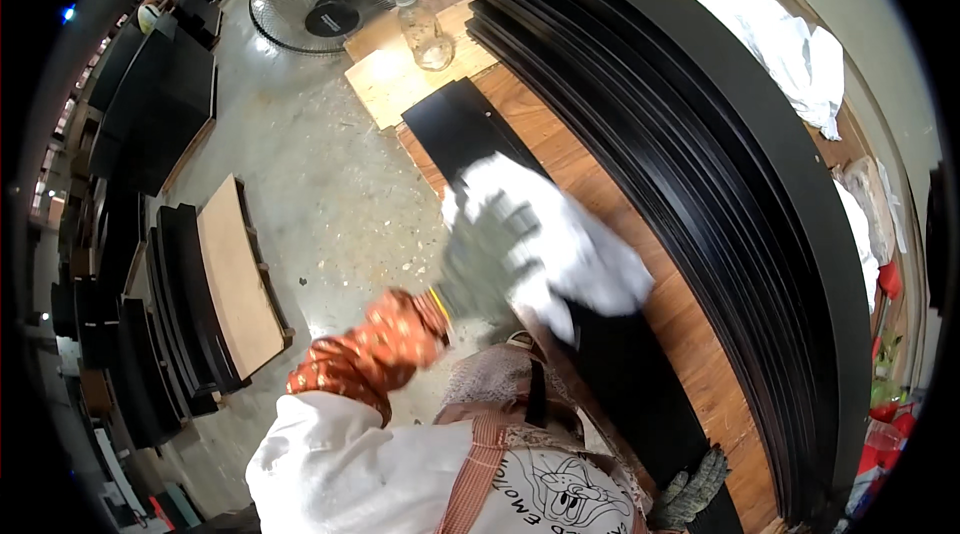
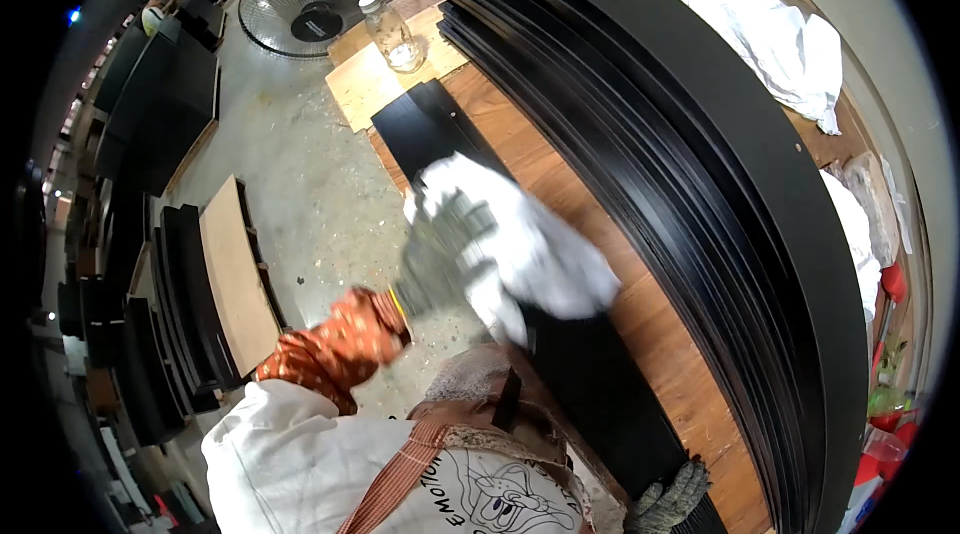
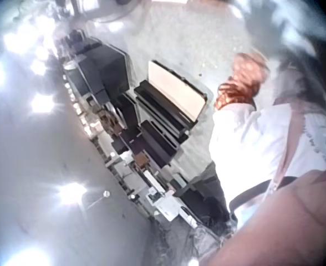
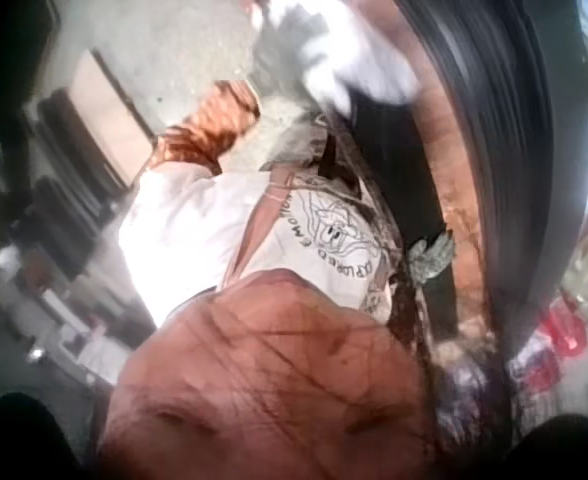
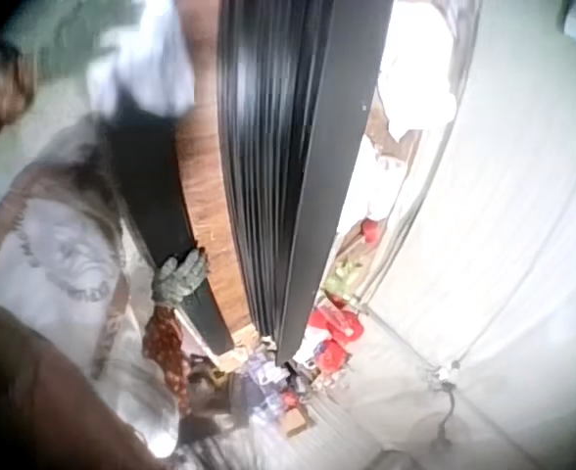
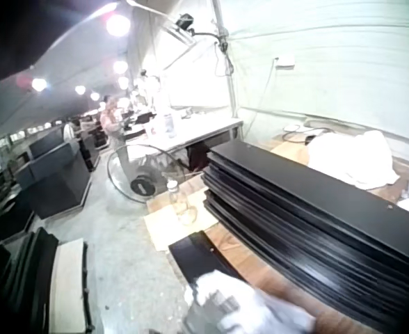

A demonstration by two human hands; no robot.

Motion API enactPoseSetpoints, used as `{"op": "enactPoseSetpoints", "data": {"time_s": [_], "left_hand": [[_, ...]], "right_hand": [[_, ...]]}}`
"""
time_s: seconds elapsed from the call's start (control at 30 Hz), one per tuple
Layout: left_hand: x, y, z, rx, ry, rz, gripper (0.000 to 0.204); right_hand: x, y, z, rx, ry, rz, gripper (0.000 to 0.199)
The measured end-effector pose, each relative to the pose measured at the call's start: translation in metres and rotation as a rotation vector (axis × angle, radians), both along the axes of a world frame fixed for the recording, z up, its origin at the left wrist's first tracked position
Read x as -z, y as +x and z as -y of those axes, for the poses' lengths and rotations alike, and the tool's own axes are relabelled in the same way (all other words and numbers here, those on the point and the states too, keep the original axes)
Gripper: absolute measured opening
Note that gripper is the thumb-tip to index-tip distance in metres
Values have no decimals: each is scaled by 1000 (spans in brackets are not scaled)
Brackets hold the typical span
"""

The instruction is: The person sands black panels with a sanding block and wipes them down with a cloth on a workbench.

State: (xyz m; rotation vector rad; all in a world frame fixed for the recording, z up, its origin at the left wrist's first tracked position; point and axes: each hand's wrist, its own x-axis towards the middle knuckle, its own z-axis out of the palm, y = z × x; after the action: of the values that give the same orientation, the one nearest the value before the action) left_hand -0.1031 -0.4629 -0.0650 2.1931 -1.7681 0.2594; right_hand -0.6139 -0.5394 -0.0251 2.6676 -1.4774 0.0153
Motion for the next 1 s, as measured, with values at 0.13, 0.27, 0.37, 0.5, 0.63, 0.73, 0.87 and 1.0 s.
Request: {"op": "enactPoseSetpoints", "data": {"time_s": [0.13, 0.27, 0.37, 0.5, 0.63, 0.73, 0.87, 1.0], "left_hand": [[-21, 140, -12, -425, -190, -250, 43], [10, 165, 6, -614, -512, -155, 35], [-9, 71, -2, -523, -429, -386, 43], [-8, -59, -12, -356, -248, -294, 44], [16, -9, 4, -91, -321, -373, 46], [6, 64, -34, -443, -411, -390, 41], [-5, 95, -26, -504, -352, -279, 38], [-7, 5, -20, -267, -356, -59, 41]], "right_hand": [[-7, 12, -5, -22, -50, 23, 57], [-7, 15, 1, -9, -10, 38, 57], [-7, 22, 4, -17, 13, 43, 56], [-3, 13, 9, -73, 19, 58, 60], [-51, 44, 0, -44, -31, 116, 57], [12, -13, 10, -31, 35, 20, 57], [10, -18, 9, -57, 46, 145, 59], [10, -6, 15, -276, -345, 149, 48]]}}
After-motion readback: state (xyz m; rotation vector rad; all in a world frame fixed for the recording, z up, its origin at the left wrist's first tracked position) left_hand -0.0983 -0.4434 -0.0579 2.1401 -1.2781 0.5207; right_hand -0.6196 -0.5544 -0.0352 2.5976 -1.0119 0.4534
